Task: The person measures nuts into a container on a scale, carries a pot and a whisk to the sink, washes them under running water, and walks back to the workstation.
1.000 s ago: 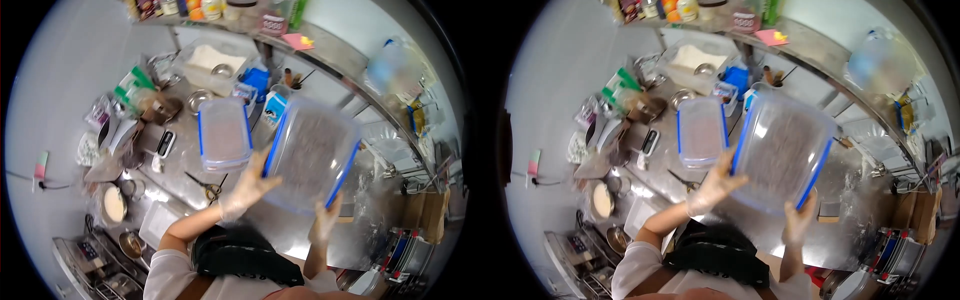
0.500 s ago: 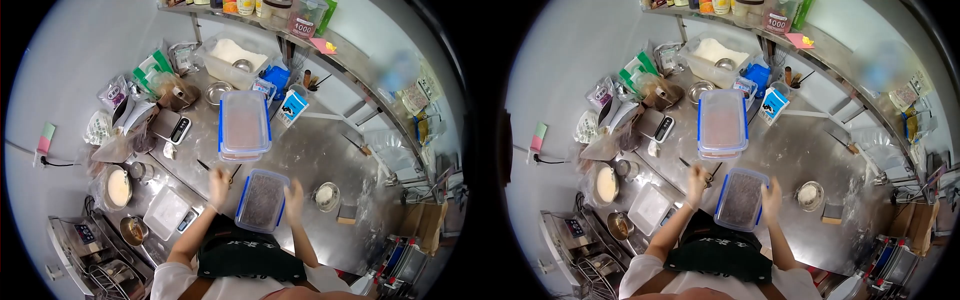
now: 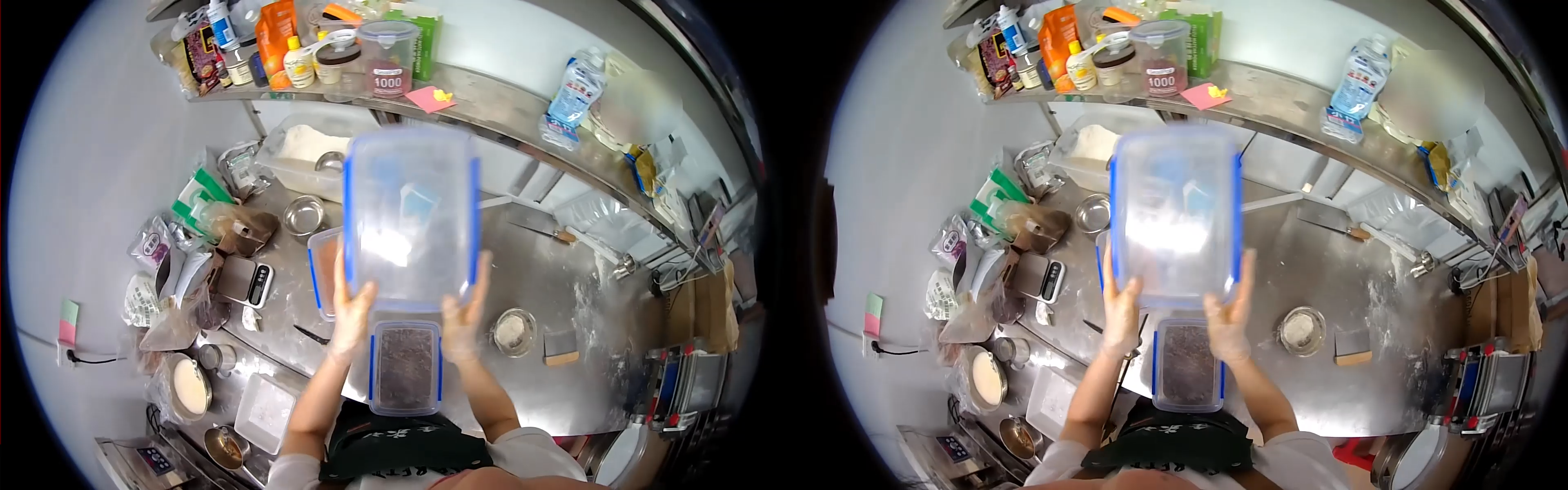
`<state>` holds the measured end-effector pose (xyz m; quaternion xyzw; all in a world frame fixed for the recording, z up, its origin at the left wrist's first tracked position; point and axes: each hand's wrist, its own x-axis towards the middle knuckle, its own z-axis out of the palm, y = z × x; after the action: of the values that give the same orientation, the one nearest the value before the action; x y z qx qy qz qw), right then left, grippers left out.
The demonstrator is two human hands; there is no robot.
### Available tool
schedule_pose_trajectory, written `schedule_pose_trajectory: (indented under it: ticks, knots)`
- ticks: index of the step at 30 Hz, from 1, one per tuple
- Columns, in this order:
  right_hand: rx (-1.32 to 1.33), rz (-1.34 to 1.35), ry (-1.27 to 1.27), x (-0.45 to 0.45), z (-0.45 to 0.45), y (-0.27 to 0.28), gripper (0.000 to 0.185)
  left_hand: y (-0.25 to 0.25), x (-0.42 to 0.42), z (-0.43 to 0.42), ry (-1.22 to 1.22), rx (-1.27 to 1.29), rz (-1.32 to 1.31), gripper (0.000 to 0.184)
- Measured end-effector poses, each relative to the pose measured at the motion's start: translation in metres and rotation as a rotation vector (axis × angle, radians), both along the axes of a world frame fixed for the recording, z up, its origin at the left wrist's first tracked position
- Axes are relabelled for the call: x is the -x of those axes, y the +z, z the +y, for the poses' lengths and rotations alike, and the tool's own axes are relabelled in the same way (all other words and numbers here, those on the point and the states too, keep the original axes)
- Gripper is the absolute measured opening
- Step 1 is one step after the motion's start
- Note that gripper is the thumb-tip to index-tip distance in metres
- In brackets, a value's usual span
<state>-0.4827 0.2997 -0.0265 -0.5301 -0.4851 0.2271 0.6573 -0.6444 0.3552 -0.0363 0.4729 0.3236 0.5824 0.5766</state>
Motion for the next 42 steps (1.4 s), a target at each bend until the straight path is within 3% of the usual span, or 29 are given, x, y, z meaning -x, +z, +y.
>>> schedule_pose_trajectory:
  ticks: [3, 6, 12, 15, 18, 20, 22, 24, 25, 28, 30, 32, 36, 39, 42]
  knots:
    - [-0.145, 0.068, -0.125, -0.035, 0.018, 0.065, 0.070, 0.082, -0.048, 0.042, -0.131, -0.134, 0.108, 0.071]
    - [-0.121, 0.126, -0.179, -0.078, 0.063, 0.114, 0.074, 0.147, -0.092, 0.096, -0.254, -0.223, 0.141, 0.072]
    - [-0.045, 0.049, -0.339, -0.143, 0.160, 0.132, 0.080, 0.159, -0.155, 0.196, -0.166, -0.117, 0.392, 0.061]
    - [-0.036, -0.136, -0.501, -0.145, 0.166, 0.122, 0.072, 0.146, -0.167, 0.209, -0.044, -0.140, 0.319, 0.063]
    - [-0.280, -0.416, -0.694, -0.130, 0.135, 0.070, 0.052, 0.111, -0.124, 0.187, 0.258, -0.426, 0.352, 0.055]
    - [-0.075, -0.342, -0.435, -0.103, 0.120, -0.002, 0.035, 0.064, -0.062, 0.161, 0.435, -0.420, 0.534, 0.053]
    - [0.195, -0.393, -0.169, -0.075, 0.111, -0.078, 0.033, -0.019, 0.007, 0.140, 0.585, -0.215, 0.810, 0.056]
    - [0.535, -0.429, 0.102, -0.029, 0.107, -0.158, 0.043, -0.109, 0.074, 0.111, 0.557, 0.233, 1.099, 0.059]
    - [0.673, -0.409, 0.191, -0.008, 0.105, -0.184, 0.048, -0.144, 0.097, 0.093, 0.460, 0.429, 1.121, 0.060]
    - [0.902, -0.143, 0.379, 0.044, 0.103, -0.200, 0.053, -0.203, 0.122, 0.044, 0.153, 0.777, 0.707, 0.065]
    - [0.934, -0.009, 0.369, 0.059, 0.097, -0.183, 0.056, -0.211, 0.120, 0.026, 0.111, 0.804, 0.476, 0.068]
    - [0.980, 0.076, 0.371, 0.066, 0.083, -0.148, 0.059, -0.203, 0.118, 0.013, 0.115, 0.784, 0.289, 0.070]
    - [0.456, 0.275, 0.388, 0.066, 0.044, -0.121, 0.070, -0.112, 0.086, -0.012, 0.180, 0.555, -0.011, 0.075]
    - [0.087, 0.162, 0.355, 0.043, 0.021, -0.057, 0.090, -0.008, 0.060, -0.001, 0.113, 0.271, 0.044, 0.075]
    - [-0.139, 0.065, 0.263, 0.008, 0.021, 0.035, 0.087, 0.087, 0.028, 0.030, -0.048, 0.031, 0.110, 0.076]
